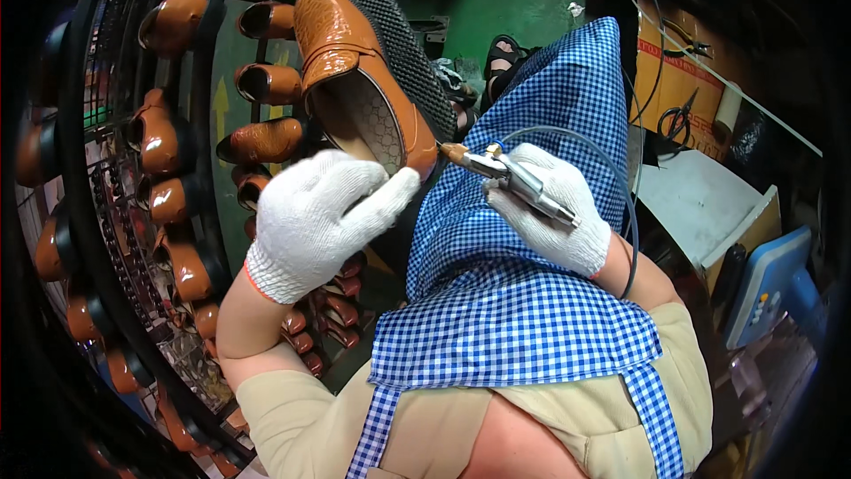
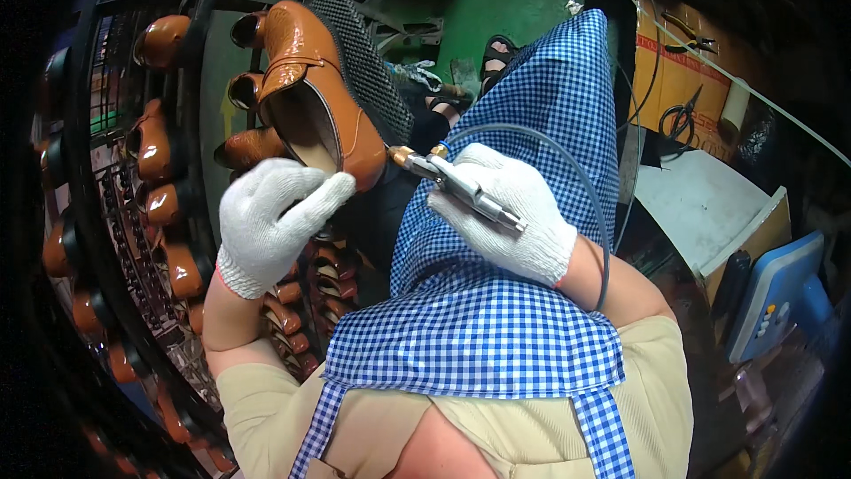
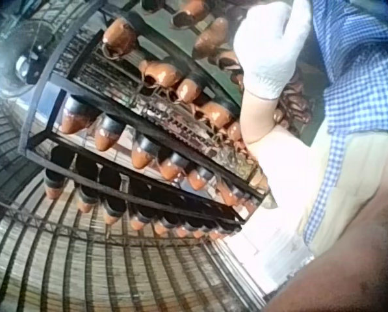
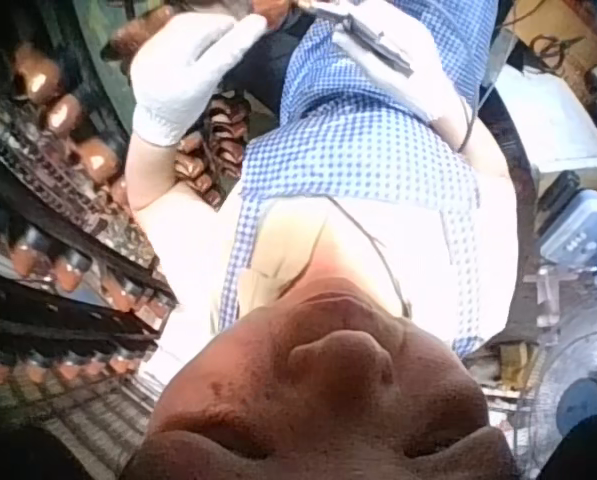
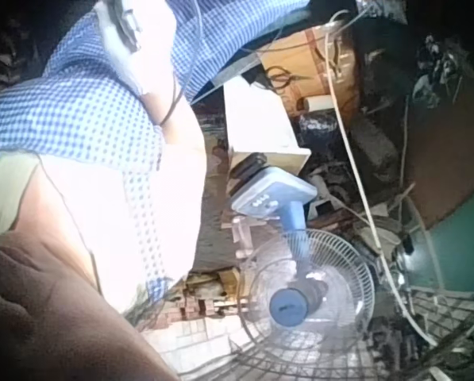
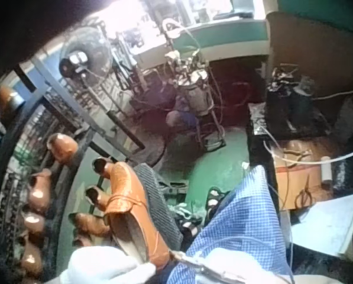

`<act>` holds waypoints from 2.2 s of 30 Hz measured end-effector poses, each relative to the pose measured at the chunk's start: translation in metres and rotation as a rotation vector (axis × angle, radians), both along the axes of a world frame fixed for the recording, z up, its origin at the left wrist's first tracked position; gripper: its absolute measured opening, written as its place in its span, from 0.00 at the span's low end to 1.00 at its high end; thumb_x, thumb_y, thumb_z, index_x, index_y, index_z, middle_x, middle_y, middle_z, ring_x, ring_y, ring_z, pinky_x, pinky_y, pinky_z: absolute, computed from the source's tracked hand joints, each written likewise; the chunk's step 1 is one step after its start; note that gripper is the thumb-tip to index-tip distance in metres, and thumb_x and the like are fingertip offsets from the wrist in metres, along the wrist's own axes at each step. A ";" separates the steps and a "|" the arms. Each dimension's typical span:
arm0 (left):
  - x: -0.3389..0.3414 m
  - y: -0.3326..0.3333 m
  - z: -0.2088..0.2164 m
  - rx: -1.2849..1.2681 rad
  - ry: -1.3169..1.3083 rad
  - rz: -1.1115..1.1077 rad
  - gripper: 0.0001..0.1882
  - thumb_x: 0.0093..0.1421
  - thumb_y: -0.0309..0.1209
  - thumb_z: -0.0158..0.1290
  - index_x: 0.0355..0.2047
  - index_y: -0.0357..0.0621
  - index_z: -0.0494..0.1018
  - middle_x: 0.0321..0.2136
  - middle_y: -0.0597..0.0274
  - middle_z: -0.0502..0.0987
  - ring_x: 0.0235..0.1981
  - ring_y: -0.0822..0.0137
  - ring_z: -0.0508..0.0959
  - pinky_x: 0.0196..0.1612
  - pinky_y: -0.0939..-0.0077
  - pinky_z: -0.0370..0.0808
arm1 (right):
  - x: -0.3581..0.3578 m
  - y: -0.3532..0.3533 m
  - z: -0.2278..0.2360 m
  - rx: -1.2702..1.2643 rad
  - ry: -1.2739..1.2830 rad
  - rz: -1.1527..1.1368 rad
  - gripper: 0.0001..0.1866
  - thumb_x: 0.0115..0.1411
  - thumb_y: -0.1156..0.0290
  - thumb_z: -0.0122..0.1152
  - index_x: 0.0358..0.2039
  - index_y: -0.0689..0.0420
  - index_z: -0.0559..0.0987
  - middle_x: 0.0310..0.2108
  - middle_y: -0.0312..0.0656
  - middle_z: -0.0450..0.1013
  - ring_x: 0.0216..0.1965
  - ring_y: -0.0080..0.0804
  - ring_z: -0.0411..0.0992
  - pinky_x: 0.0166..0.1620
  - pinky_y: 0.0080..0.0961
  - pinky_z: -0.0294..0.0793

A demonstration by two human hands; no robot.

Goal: The person repeatedly takes brown leather shoes from a rotating rack and uses a spray gun to apply a glossy finish to the uppers. After spraying each shoe, the person places it back onto the rack. The process is repeated for multiple shoes in a continuous loop.

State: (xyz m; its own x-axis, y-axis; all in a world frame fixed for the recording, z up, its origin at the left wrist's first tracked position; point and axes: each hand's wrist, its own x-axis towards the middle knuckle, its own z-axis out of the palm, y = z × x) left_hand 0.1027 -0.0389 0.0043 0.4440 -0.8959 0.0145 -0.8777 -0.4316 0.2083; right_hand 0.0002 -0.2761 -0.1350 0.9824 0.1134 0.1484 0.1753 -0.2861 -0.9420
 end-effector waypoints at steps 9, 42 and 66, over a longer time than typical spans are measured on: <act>0.021 -0.051 -0.011 0.038 -0.267 -0.051 0.20 0.48 0.26 0.67 0.43 0.51 0.80 0.29 0.67 0.76 0.54 0.59 0.80 0.73 0.42 0.61 | -0.017 -0.018 0.009 -0.006 0.029 -0.114 0.07 0.63 0.70 0.69 0.35 0.60 0.81 0.29 0.43 0.72 0.28 0.37 0.74 0.31 0.31 0.75; 0.147 -0.112 -0.023 -0.073 -0.438 0.501 0.16 0.60 0.40 0.62 0.36 0.42 0.72 0.29 0.49 0.78 0.33 0.46 0.81 0.38 0.53 0.78 | 0.095 0.016 -0.026 0.076 -0.233 -0.413 0.08 0.63 0.72 0.66 0.40 0.60 0.81 0.29 0.46 0.73 0.29 0.45 0.76 0.32 0.36 0.76; -0.065 0.048 -0.116 -0.483 -0.004 0.745 0.45 0.42 0.26 0.78 0.63 0.47 0.72 0.53 0.53 0.71 0.55 0.54 0.74 0.59 0.61 0.74 | 0.078 0.030 -0.031 -0.017 -0.278 -0.270 0.08 0.65 0.67 0.65 0.39 0.57 0.82 0.30 0.44 0.73 0.29 0.44 0.76 0.32 0.36 0.76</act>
State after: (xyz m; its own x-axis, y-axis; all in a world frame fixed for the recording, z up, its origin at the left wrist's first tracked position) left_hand 0.0381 0.0087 -0.1120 0.9085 -0.2701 0.3190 -0.4051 -0.7570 0.5127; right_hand 0.0786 -0.2461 -0.1659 0.8997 -0.1388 0.4138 0.3398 -0.3723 -0.8637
